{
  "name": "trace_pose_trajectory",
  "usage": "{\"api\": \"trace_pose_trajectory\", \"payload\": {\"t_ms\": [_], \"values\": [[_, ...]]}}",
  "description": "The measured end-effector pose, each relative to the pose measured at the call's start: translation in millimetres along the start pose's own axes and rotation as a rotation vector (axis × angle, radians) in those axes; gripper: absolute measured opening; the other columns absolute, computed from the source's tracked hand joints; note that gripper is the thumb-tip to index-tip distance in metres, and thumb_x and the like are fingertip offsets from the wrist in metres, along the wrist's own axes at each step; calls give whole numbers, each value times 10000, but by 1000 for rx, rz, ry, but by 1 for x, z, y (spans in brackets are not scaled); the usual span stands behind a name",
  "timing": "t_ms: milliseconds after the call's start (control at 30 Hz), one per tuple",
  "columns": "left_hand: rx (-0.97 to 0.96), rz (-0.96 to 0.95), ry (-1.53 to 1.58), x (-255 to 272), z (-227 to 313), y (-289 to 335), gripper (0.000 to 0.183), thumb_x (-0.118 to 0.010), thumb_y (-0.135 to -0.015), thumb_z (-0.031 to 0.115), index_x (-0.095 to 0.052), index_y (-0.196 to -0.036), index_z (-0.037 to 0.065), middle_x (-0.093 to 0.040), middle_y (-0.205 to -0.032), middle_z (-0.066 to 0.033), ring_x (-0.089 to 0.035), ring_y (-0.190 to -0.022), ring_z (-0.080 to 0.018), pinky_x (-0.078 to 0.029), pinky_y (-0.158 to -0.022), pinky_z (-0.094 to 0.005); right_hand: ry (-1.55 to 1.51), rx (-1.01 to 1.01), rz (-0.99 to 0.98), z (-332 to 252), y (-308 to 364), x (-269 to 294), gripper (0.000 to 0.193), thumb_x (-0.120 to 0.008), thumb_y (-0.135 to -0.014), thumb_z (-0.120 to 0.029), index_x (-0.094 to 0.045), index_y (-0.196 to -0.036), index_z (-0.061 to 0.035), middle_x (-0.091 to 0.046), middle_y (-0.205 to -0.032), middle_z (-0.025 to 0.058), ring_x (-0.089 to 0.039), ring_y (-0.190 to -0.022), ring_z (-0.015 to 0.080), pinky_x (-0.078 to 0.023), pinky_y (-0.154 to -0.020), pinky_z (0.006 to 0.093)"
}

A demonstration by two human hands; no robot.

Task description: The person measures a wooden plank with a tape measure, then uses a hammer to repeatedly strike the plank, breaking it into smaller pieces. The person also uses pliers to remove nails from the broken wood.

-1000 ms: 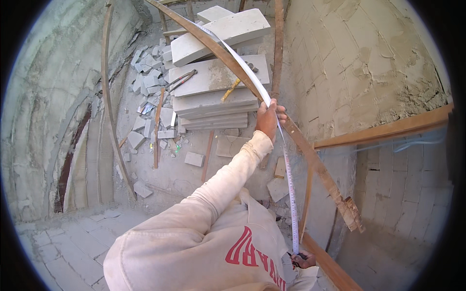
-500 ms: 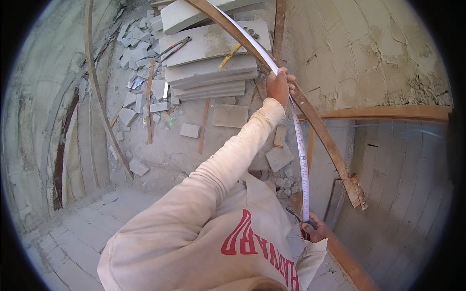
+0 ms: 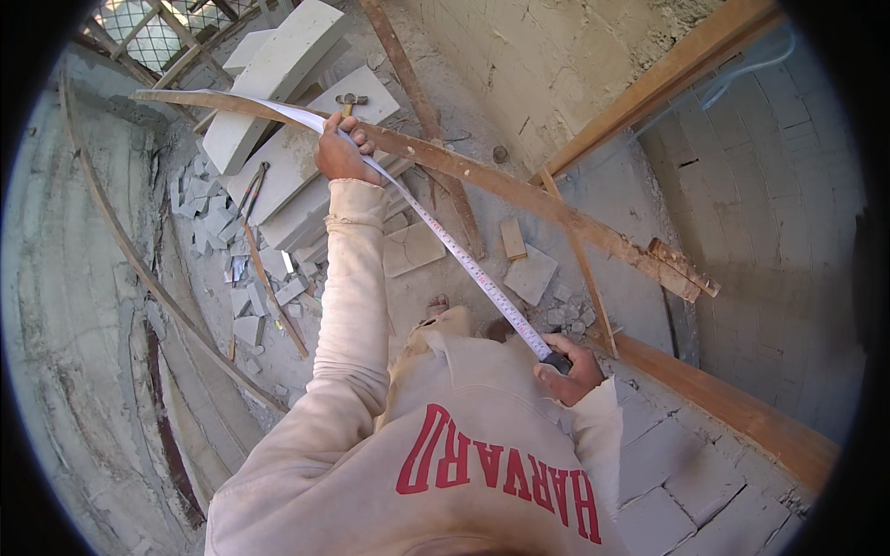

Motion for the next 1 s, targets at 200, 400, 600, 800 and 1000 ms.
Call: {"api": "trace_pose_trajectory", "payload": {"t_ms": [200,400,600,800,1000], "values": [[12,-80,-26,-3,10,33,179,-479,-1074,179,-539,-1171,42,-562,-891,-24,-481,-667,-101,-413,-521,-244,-50,18,-33,-2,26,22,517,-767,-809,-223,-676,-1256,22,-697,-974,112,-626,-903,169,-517,-854,338],[83,79,-14,61,-48,9,188,-598,-1032,200,-559,-1167,75,-588,-852,-23,-515,-633,-116,-404,-483,-255,-3,-28,-23,65,29,40,510,-774,-797,-208,-689,-1245,19,-721,-989,113,-639,-893,164,-525,-850,325],[73,273,-126,81,-48,36,187,-594,-1032,200,-571,-1187,98,-590,-856,-17,-495,-592,-111,-382,-458,-254,-140,-127,-136,93,37,41,452,-798,-827,-225,-711,-1198,17,-724,-969,66,-617,-875,134,-517,-808,308],[-43,215,-214,69,-29,41,294,-509,-1080,194,-558,-1328,43,-575,-875,-34,-420,-554,-91,-342,-441,-249,-95,-58,-169,92,25,42,450,-785,-839,-196,-691,-1217,30,-738,-1002,82,-639,-899,129,-522,-844,292],[-258,58,-135,23,39,60,319,-515,-1083,204,-547,-1346,25,-598,-881,-51,-502,-562,-100,-369,-440,-249,-122,-22,-231,66,4,31,506,-814,-829,-287,-700,-1207,29,-739,-1016,76,-645,-906,129,-520,-842,290]]}}
Point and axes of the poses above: each hand's wrist, its own y-axis away from the middle knuckle, its own x-axis out of the back of the hand, z = x × y, the point moved 6 cm from there along -y, towards the middle knuckle
